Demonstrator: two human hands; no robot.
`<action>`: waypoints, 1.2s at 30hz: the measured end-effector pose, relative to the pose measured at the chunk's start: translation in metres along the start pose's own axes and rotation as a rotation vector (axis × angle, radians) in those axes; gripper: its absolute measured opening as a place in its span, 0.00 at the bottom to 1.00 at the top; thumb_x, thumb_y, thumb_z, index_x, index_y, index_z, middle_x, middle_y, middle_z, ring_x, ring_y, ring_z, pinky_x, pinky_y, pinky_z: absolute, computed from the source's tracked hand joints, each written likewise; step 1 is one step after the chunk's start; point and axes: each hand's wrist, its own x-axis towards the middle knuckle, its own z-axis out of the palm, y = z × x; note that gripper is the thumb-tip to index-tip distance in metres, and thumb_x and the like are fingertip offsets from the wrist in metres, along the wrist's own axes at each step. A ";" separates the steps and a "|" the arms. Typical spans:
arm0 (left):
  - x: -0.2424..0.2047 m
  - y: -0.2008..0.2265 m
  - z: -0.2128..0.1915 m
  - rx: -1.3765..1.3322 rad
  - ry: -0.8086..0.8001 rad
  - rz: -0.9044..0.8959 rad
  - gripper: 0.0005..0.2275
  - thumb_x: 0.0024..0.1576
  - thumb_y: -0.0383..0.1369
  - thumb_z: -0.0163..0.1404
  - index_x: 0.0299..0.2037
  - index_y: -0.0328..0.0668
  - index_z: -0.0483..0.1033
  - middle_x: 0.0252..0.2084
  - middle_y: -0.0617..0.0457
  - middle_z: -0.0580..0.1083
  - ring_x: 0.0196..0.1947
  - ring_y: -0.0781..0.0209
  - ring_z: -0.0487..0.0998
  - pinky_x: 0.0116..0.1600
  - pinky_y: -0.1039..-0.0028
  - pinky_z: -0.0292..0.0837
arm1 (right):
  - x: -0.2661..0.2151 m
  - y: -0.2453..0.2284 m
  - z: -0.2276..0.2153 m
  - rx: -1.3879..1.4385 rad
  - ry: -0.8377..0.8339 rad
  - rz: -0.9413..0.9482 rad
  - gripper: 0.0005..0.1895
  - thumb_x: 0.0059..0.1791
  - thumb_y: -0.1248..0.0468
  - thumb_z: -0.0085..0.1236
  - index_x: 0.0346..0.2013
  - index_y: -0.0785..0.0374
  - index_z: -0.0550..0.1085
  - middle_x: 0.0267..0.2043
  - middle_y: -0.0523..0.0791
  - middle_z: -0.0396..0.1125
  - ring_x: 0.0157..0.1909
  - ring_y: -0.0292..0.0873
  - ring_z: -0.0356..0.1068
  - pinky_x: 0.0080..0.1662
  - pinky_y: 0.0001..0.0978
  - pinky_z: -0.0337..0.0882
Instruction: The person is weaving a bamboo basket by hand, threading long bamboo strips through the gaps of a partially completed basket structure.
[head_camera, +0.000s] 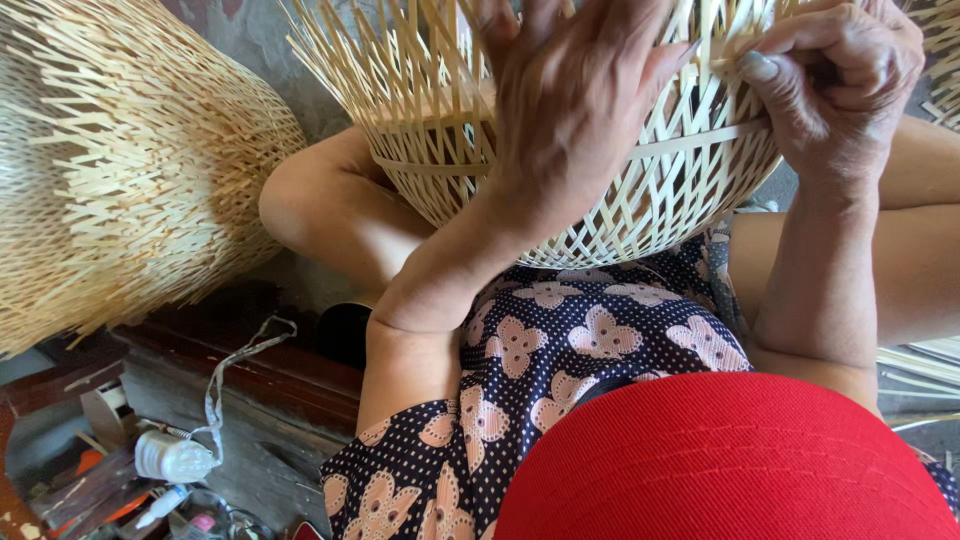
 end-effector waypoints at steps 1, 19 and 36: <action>-0.002 0.002 -0.003 0.077 0.118 0.059 0.38 0.65 0.48 0.62 0.76 0.62 0.45 0.74 0.60 0.53 0.74 0.56 0.50 0.77 0.44 0.35 | 0.000 0.000 0.001 0.006 -0.003 -0.001 0.07 0.57 0.66 0.65 0.41 0.69 0.77 0.38 0.46 0.74 0.34 0.36 0.65 0.40 0.24 0.62; -0.073 0.012 -0.010 -0.259 -0.060 0.027 0.39 0.65 0.42 0.62 0.78 0.61 0.45 0.77 0.59 0.55 0.75 0.60 0.56 0.79 0.62 0.44 | 0.016 -0.016 0.011 0.104 0.049 0.096 0.08 0.55 0.63 0.72 0.41 0.64 0.80 0.33 0.43 0.69 0.32 0.34 0.64 0.35 0.25 0.59; -0.058 0.007 -0.005 -0.218 -0.114 0.123 0.37 0.66 0.39 0.68 0.77 0.58 0.51 0.60 0.61 0.72 0.57 0.63 0.70 0.65 0.71 0.57 | -0.075 0.088 0.010 0.565 0.714 0.685 0.11 0.65 0.56 0.48 0.50 0.59 0.74 0.48 0.46 0.69 0.46 0.38 0.66 0.50 0.33 0.70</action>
